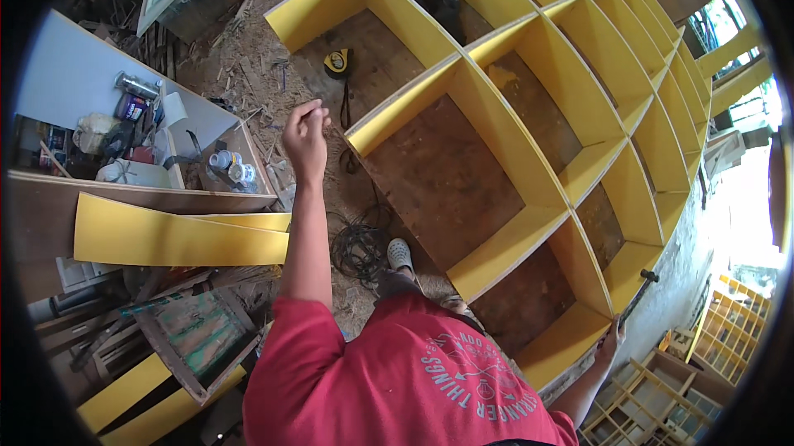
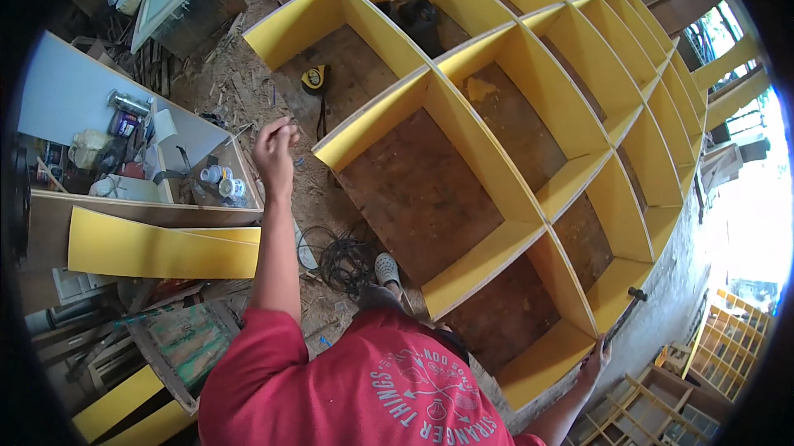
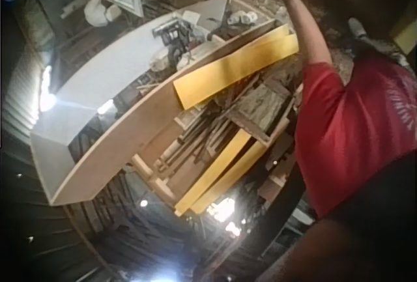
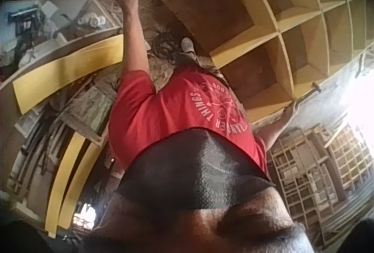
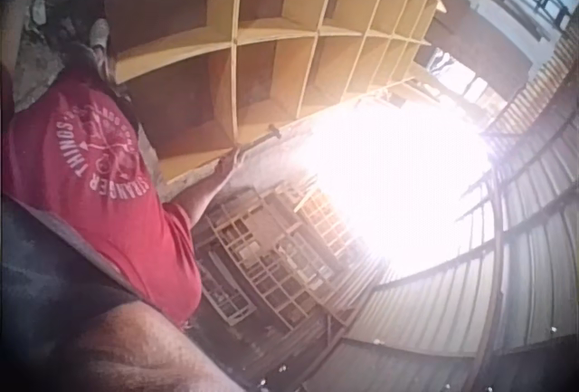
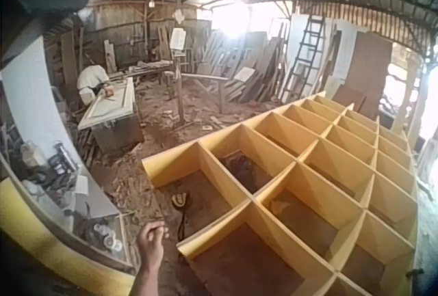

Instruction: The person positions a wooden board along the side of a wooden shelf unit and secures it in place by hammering nails with a hammer.

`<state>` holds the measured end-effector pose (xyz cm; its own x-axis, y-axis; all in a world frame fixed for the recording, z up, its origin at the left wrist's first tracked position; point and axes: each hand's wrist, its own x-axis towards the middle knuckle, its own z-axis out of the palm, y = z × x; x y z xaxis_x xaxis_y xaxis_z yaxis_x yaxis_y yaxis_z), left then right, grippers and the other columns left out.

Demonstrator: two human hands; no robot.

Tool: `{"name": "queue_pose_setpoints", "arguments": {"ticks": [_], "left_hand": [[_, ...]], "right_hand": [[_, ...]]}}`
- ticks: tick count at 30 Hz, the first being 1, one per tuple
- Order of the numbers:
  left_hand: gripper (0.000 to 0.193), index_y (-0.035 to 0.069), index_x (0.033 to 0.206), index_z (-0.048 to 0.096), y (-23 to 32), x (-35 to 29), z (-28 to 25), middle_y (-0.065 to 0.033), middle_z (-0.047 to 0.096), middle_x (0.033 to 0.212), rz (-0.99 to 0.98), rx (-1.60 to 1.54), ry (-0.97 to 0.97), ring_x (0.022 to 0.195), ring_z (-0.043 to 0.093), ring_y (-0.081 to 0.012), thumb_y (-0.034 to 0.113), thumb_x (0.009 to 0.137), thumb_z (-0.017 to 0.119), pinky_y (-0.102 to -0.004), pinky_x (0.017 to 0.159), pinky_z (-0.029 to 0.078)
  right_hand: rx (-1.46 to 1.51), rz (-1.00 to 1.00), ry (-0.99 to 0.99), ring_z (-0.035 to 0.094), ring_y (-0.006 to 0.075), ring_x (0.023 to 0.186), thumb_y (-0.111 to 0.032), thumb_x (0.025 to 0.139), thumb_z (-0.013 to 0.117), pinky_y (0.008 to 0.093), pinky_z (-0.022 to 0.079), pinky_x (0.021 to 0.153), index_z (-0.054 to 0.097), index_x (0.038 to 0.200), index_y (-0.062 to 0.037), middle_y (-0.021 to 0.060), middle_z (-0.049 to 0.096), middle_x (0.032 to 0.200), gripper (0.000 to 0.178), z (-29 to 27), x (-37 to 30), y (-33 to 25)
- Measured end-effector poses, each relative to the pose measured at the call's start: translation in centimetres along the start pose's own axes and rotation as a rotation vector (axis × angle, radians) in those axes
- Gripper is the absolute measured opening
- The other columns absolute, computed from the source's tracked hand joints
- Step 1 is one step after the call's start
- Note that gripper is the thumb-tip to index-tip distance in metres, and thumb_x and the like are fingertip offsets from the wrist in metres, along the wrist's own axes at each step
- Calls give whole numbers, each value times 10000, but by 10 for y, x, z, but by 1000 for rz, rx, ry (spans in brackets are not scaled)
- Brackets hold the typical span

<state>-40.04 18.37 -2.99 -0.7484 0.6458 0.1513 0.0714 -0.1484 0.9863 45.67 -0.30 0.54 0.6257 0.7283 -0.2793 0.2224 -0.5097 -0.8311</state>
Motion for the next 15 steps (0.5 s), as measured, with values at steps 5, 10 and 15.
{"name": "queue_pose_setpoints", "arguments": {"ticks": [5,10,15], "left_hand": [[346,60,1264,719,-110,39,2,-141,781,1118,-39,562,-225,996,746,-259,175,938,729,-371,883,567],[658,166,1497,555,-154,28,7,-155,445,1604,131,881,-809,1508,369,-359,254,873,741,-485,1234,306],[720,200,1632,371,-133,35,13,-136,320,1719,555,1225,-832,1609,238,-367,280,960,617,-533,1324,163]], "right_hand": [[-9,9,-8,384,12,414,-456,1037,690,205,279,352,562,956,-175,-104,420,612,319,0,0,-1],[-69,81,43,387,17,415,-453,1032,699,206,280,351,566,953,-187,-101,410,606,307,-7,-5,-10],[-10,130,-1,375,14,424,-423,1032,708,200,273,354,553,951,-200,-101,405,609,284,-3,-3,-20]]}}
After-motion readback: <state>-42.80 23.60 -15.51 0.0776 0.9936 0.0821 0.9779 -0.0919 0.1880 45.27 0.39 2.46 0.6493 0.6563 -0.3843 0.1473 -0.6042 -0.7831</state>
